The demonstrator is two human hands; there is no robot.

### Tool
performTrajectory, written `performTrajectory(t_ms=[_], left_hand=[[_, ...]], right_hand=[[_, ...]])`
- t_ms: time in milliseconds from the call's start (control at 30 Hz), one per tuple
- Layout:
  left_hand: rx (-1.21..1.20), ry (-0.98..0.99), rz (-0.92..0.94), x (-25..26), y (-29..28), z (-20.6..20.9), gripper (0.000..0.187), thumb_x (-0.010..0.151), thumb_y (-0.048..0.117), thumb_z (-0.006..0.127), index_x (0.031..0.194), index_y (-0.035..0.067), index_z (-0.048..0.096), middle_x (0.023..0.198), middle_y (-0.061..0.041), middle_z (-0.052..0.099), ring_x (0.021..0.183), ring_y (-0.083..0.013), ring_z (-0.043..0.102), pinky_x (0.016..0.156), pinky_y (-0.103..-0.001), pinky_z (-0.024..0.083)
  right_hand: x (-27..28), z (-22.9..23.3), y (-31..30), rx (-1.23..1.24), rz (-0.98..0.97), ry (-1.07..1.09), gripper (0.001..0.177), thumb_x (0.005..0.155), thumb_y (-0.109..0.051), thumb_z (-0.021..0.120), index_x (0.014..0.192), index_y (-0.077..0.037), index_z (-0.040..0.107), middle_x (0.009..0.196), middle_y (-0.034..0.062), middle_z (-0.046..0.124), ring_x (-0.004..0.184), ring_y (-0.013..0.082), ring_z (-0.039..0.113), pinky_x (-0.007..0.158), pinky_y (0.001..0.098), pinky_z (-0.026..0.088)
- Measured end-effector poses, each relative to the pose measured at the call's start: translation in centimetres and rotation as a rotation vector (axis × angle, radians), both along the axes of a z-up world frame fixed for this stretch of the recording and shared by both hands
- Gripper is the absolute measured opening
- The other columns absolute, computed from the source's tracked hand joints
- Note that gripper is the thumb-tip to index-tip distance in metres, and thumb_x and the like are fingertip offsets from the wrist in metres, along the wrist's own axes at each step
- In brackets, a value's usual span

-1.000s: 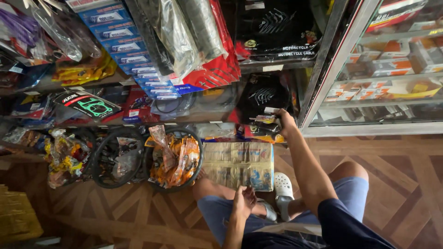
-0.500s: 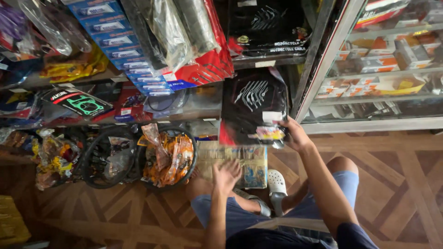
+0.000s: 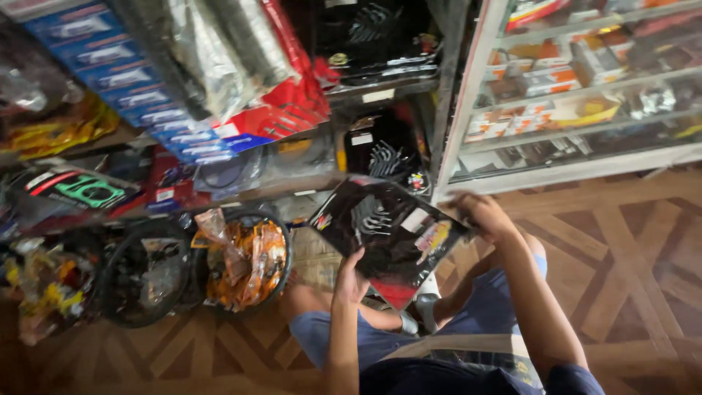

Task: The person sits on the floor in a parts store and repeatedly wipes the plastic packaging of motorcycle cables with a cloth. They pick up several different packages, wipe them, and place them back on the shelf.

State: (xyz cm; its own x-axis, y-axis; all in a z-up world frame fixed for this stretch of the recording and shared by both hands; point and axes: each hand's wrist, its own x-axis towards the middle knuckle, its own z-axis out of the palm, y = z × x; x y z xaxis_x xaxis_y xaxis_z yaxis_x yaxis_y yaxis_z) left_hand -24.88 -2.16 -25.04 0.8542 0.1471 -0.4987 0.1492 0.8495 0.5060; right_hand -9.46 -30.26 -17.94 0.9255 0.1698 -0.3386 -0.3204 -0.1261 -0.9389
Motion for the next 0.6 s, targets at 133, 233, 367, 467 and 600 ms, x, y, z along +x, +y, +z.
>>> performTrajectory(t_ms=[133,233,367,467,600], left_hand=[[-0.059,0.032,0.028,-0.6,-0.8,-2.1,0.028,0.085,0.014,0.080,0.112,0.010,0.074,0.114,-0.019,0.074,0.105,-0.0372,0.072,0.090,-0.053,0.061],[-0.091,0.016,0.010,-0.7,-3.1,-0.8,0.031,0.088,0.015,0.076,0.119,0.013,0.072,0.119,-0.023,0.072,0.109,-0.0398,0.071,0.089,-0.056,0.061],[-0.120,-0.018,0.010,0.0,-6.3,2.0,0.026,0.088,0.012,0.074,0.115,0.010,0.072,0.113,-0.022,0.074,0.103,-0.0383,0.072,0.082,-0.055,0.062],[-0.168,-0.023,0.026,0.9,-6.8,-4.2,0.024,0.091,0.012,0.071,0.115,0.009,0.073,0.112,-0.020,0.074,0.103,-0.0371,0.072,0.084,-0.054,0.062],[-0.175,0.000,0.092,1.5,-6.8,-4.8,0.023,0.091,0.011,0.071,0.113,0.010,0.075,0.110,-0.018,0.076,0.103,-0.0337,0.073,0.088,-0.050,0.061]], right_hand=[[-2.0,5.4,-2.0,0.426,-0.321,-0.003,0.023,0.092,-0.003,0.051,0.112,-0.009,0.062,0.108,0.0257,0.070,0.045,0.0251,0.054,0.028,0.0412,0.045],[-4.9,9.6,-0.6,0.420,-0.290,-0.267,0.057,0.095,0.004,0.039,0.150,-0.013,0.045,0.131,0.0229,0.067,0.084,0.0242,0.070,0.059,0.0379,0.059],[-7.4,8.3,3.1,-0.250,0.141,-0.906,0.080,0.078,0.006,0.047,0.157,0.003,0.031,0.142,0.0349,0.048,0.117,0.0459,0.051,0.090,0.0480,0.046],[-9.3,4.3,4.7,-0.614,0.427,-1.420,0.080,0.074,0.000,0.054,0.152,0.007,0.040,0.155,0.0395,0.037,0.130,0.0502,0.051,0.112,0.0545,0.041],[-11.1,3.8,4.6,-0.648,0.364,-1.402,0.073,0.084,-0.015,0.050,0.152,0.007,0.040,0.158,0.0370,0.037,0.134,0.0434,0.055,0.113,0.0514,0.040]])
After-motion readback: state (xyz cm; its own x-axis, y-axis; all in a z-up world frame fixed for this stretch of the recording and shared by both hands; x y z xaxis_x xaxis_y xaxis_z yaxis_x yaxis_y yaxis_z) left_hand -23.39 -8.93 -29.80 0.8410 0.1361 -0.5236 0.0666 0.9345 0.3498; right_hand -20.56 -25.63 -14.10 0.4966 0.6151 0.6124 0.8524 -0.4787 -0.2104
